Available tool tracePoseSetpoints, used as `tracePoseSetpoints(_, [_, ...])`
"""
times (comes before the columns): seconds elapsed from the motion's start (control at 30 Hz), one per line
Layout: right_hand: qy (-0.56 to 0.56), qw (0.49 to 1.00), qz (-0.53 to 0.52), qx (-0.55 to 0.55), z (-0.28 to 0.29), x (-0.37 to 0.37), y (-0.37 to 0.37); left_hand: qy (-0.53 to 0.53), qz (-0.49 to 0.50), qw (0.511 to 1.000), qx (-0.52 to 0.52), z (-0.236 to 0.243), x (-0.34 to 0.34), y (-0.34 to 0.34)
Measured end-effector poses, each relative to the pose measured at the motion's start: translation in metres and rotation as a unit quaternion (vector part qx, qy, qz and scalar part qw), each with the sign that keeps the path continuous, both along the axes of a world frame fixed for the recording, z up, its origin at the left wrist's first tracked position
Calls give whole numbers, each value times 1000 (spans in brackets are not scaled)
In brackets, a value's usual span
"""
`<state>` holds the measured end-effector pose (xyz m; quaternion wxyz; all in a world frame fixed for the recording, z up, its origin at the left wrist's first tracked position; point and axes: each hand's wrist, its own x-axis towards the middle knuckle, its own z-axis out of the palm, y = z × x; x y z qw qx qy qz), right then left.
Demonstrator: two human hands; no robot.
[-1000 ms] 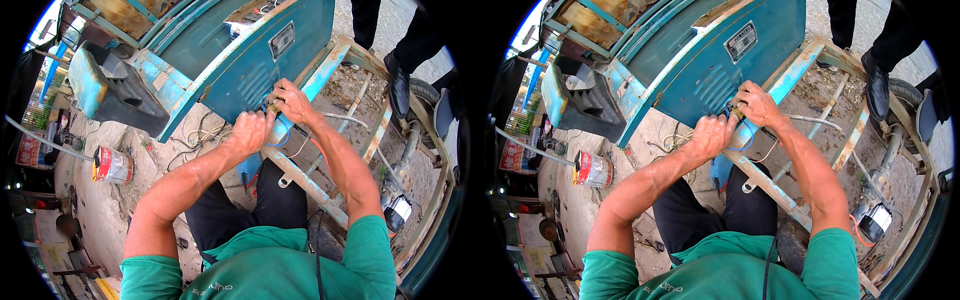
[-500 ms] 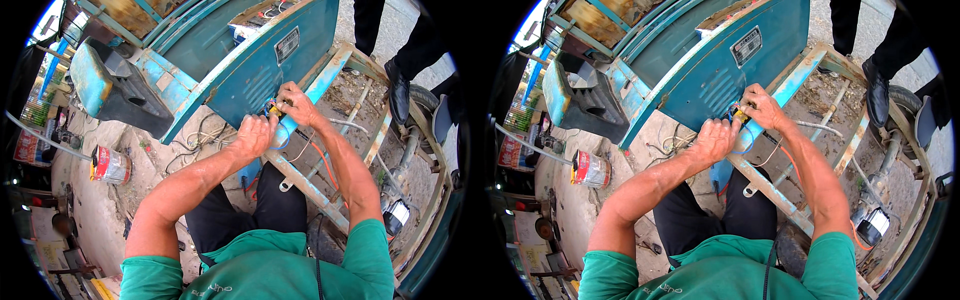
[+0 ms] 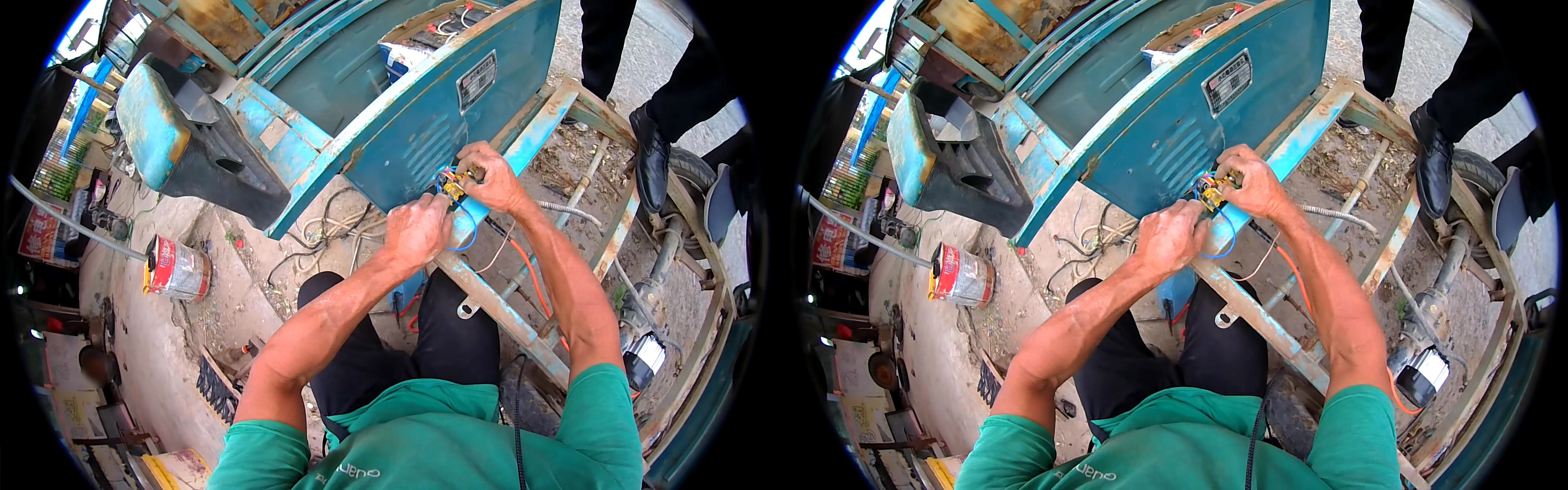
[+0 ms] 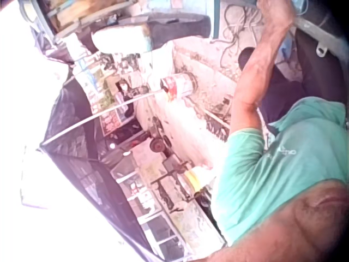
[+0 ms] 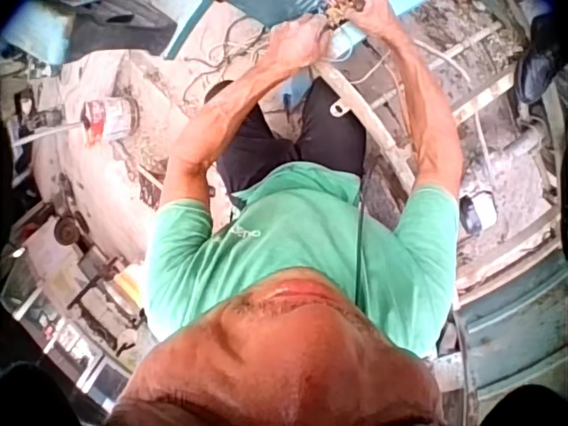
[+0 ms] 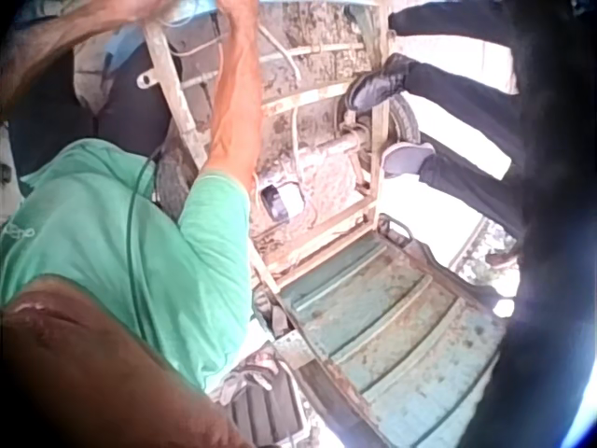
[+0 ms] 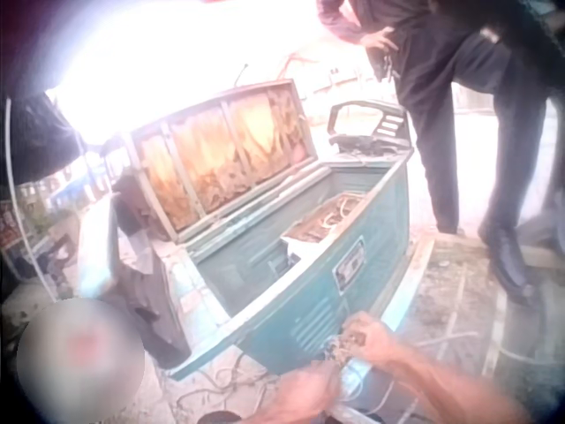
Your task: The person sits on the ground and uses pliers and a screwdriver to strip, twist, and secure wires to a terminal block on a teal three-wheeled vehicle. They repeatedly adjust connections and test the wiring throughout the clip.
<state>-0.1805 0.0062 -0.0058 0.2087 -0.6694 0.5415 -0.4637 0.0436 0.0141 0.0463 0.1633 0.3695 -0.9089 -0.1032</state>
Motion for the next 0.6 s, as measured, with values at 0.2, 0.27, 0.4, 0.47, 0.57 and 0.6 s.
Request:
tracePoseSetpoints(0.2, [31,999,-18,-39,1,5,1,97,128,985,55,4,-23,-3])
tracePoseSetpoints(0.27, [34,998,-28,-45,0,8,3,89,153,983,41,-7,-28,-6])
tracePoseSetpoints(0.4, [34,997,-45,-59,-4,7,4,106,177,977,54,-13,-34,-5])
tracePoseSetpoints(0.47, [22,997,-48,-56,-4,8,5,137,168,976,37,-19,-34,-6])
tracePoseSetpoints(0.57, [22,997,-62,-48,4,11,7,122,190,972,72,-21,-32,-2])
tracePoseSetpoints(0.6, [24,996,-67,-46,7,12,7,124,190,970,82,-23,-30,-1])
